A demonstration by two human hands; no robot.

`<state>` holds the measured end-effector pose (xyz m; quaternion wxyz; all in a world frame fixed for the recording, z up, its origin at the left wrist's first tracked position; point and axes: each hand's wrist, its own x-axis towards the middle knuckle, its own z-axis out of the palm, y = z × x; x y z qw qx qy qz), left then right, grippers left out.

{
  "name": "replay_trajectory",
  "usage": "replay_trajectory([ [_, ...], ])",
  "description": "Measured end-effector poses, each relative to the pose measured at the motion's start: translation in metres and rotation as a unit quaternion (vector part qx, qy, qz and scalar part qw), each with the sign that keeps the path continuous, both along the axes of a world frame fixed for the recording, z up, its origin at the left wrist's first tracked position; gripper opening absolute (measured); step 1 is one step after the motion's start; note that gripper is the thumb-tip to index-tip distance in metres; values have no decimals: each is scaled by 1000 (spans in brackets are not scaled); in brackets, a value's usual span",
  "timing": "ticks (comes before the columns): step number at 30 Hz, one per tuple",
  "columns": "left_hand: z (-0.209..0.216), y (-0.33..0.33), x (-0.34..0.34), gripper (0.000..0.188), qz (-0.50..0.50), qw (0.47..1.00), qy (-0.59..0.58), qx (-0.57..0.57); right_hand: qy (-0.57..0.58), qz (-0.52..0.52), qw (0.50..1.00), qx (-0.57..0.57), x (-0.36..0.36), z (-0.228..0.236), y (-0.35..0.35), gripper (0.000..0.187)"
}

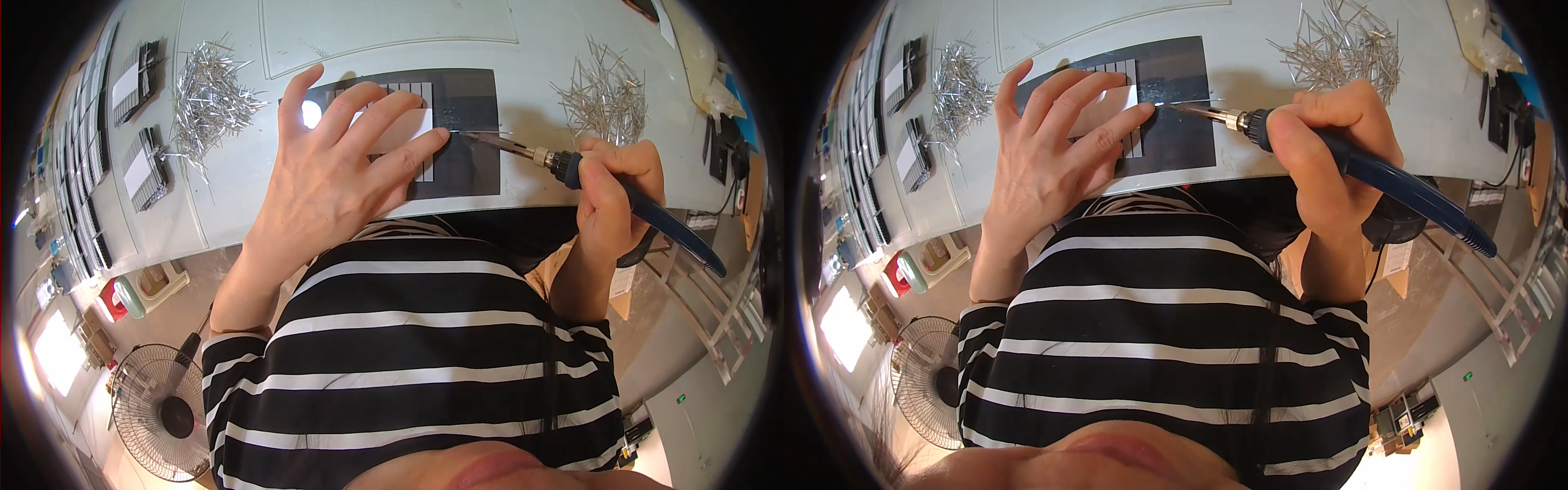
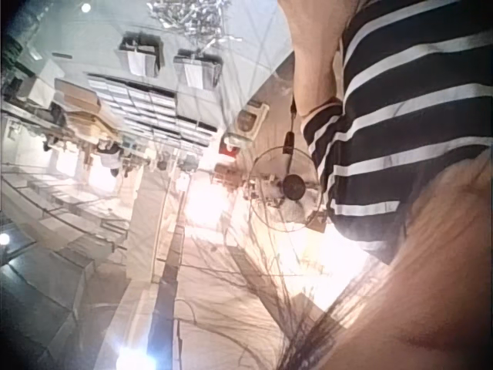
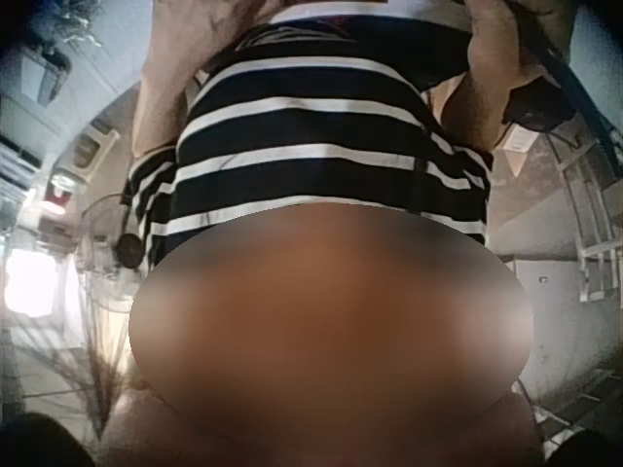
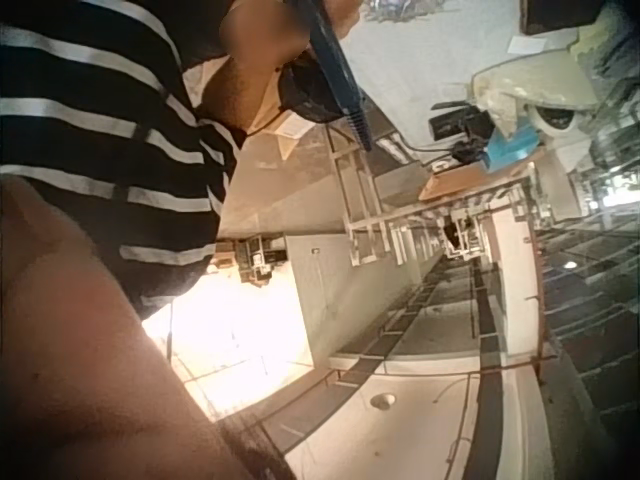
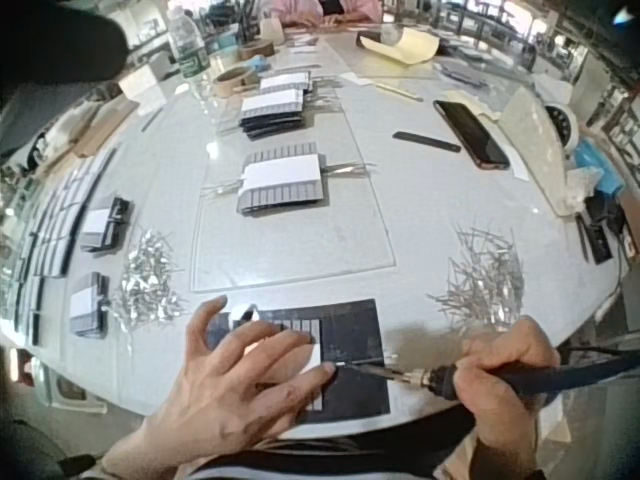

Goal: Soldering thin wires onto metal contact strips using a soldering iron and a jig.

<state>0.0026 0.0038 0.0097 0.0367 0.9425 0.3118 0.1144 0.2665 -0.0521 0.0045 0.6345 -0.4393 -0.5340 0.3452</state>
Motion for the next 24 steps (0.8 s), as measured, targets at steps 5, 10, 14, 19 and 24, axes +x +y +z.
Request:
replay_trajectory([
  [5,-1,1,0,64,-3,1000,-2,-3,0,8,1000,-7,-3,2,1,13],
  [10,0,0,0,65,-3,1000,-4,-6,-5,1,1000,-15,-3,4,1,14],
  [14,0,0,0,65,-3,1000,-4,-4,-11,-1,1000,-15,-2,2,1,13],
  [19,-1,0,1,63,-4,1000,-6,-1,-13,-3,1000,-20,0,1,-1,12],
  [24,-2,0,0,61,-6,1000,-14,1,-12,-7,1000,-24,-1,1,0,12],
])
